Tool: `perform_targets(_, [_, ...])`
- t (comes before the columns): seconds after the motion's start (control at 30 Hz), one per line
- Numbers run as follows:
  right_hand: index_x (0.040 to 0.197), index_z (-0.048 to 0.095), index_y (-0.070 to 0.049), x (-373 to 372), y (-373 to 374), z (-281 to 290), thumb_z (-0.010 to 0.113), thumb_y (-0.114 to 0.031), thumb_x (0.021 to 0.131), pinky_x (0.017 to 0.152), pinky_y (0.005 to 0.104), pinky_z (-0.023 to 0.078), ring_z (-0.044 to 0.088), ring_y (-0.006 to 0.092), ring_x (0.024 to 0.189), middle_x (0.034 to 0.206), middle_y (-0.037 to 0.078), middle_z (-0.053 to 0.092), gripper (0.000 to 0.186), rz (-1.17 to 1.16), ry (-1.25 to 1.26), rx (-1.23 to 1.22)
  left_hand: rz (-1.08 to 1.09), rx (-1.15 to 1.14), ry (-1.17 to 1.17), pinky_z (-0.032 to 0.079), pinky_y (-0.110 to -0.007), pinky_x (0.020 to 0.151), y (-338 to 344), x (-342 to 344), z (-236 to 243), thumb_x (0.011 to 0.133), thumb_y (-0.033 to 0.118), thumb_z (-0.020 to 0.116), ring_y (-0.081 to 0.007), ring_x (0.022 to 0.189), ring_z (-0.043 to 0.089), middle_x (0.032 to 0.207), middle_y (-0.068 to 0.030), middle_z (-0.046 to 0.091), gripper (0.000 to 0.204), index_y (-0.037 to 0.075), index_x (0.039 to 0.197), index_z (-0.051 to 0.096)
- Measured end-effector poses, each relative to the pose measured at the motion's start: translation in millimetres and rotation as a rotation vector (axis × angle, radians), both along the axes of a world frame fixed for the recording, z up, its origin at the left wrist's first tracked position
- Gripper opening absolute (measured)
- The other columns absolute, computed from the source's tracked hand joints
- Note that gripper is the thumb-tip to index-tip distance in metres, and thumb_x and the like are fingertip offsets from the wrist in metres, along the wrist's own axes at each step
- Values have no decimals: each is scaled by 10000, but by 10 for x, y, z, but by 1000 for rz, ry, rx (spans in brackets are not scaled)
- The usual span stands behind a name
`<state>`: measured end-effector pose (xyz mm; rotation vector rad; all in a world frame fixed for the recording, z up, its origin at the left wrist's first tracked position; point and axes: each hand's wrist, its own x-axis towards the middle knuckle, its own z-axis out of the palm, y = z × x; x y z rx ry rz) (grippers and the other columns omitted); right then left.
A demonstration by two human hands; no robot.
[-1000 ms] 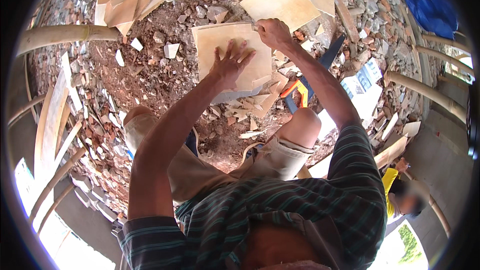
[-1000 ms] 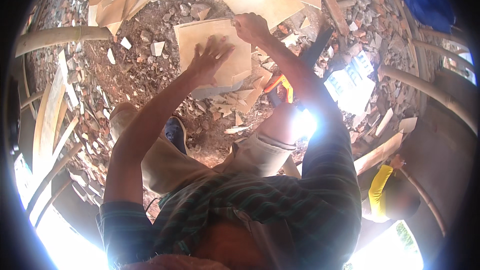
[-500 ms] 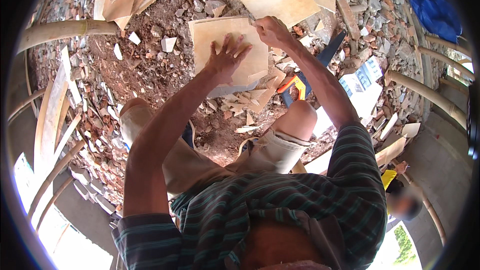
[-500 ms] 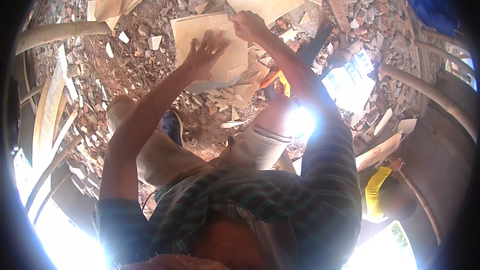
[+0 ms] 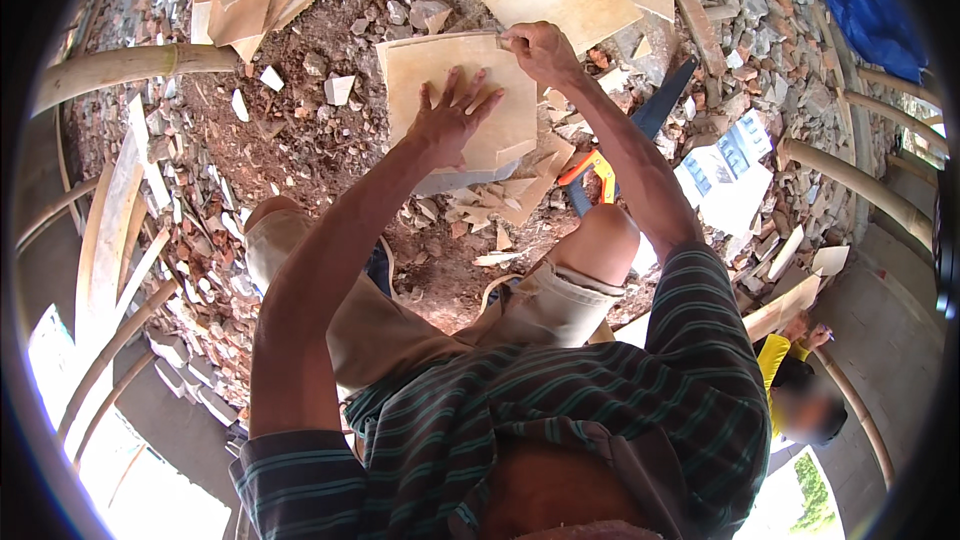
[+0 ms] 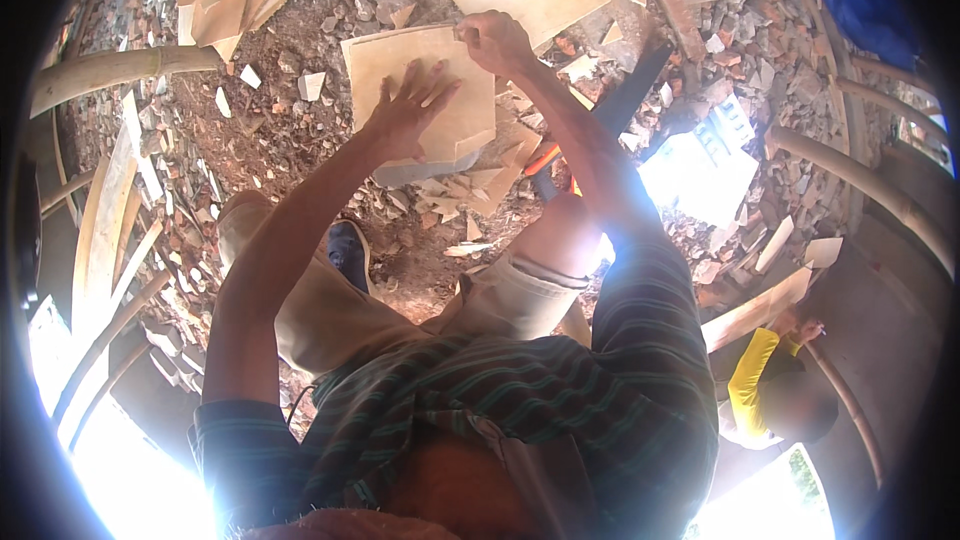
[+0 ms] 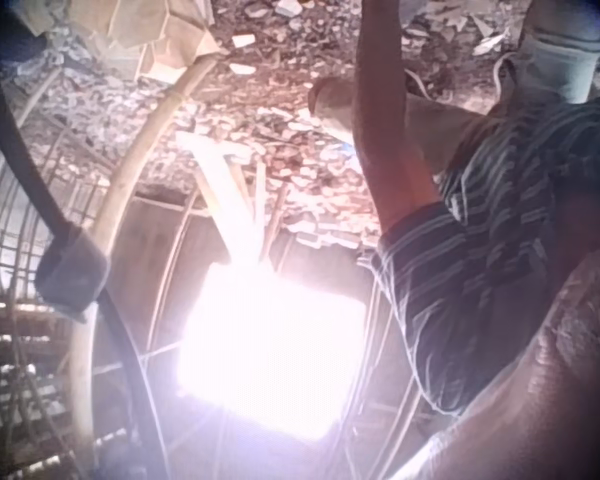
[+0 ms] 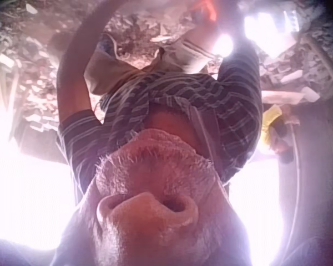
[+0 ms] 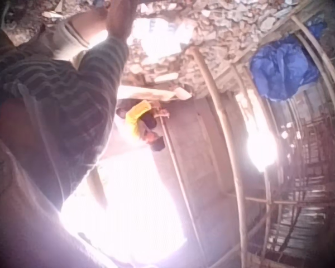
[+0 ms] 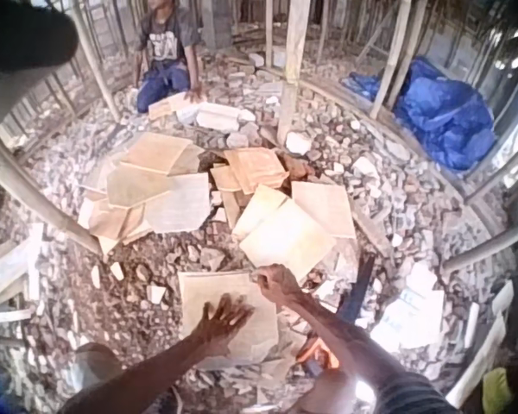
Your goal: The person sits on the ground and uses a hand saw to cut a rectangular piece of light-colored wood. They hold the wood with one hand and saw with the other, then inspect the cut piece and place it aside.
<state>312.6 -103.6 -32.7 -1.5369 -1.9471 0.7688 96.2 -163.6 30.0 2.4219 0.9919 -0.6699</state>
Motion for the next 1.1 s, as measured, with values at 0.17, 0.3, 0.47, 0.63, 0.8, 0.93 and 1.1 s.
perform_targets(0.17, [993,721,-43,171,14,136,551,-134,889,637,372,515,646,260,630,722,176,672,219,142,-2,-91,-2,-3,10,217,-714,1088,-1,-2,-11,603,285,904,-421,1474,-8,1622,-69,-117,1350,290,1548,-59])
perform_targets(0.3, [873,680,-39,262,138,264,518,-132,866,674,438,508,656,336,702,721,166,667,186,270,-94,-102,5,7,-17,232,-714,1083,2,-11,-44,593,287,908,-419,1475,1,1624,-68,-104,1345,297,1550,-36])
perform_targets(0.47, [748,618,-20,184,407,179,491,-93,839,667,469,500,637,373,673,660,175,633,172,514,-273,-210,7,41,-40,238,-717,1079,-18,-22,-75,590,283,909,-421,1473,26,1628,-67,-72,1331,297,1553,-10])
perform_targets(0.63, [757,646,-13,557,227,486,522,-68,821,673,491,519,666,360,683,683,179,643,151,682,-355,-93,19,34,-43,241,-712,1081,-28,-24,-59,572,286,918,-422,1472,33,1629,-67,-52,1344,297,1553,0])
perform_targets(0.8, [988,689,-67,1288,-382,1206,579,-91,815,869,463,492,663,348,923,885,210,678,207,428,-838,-492,51,87,-137,235,-726,1066,44,-53,-82,483,285,938,-419,1474,19,1626,-104,-12,1379,247,1556,71])
perform_targets(0.93, [1037,687,-113,1125,-495,1168,591,-169,857,740,436,517,652,353,816,873,139,689,211,143,-172,-87,11,-29,-66,223,-729,1068,1,-46,-76,516,295,933,-440,1468,6,1623,-111,-51,1378,262,1556,31])
perform_targets(1.1, [991,713,-86,464,-79,499,518,-181,877,784,456,520,660,369,858,923,170,699,245,243,-168,-129,-10,33,-23,236,-695,1095,-12,-10,-2,539,288,926,-451,1463,21,1621,-107,-62,1369,274,1554,7])
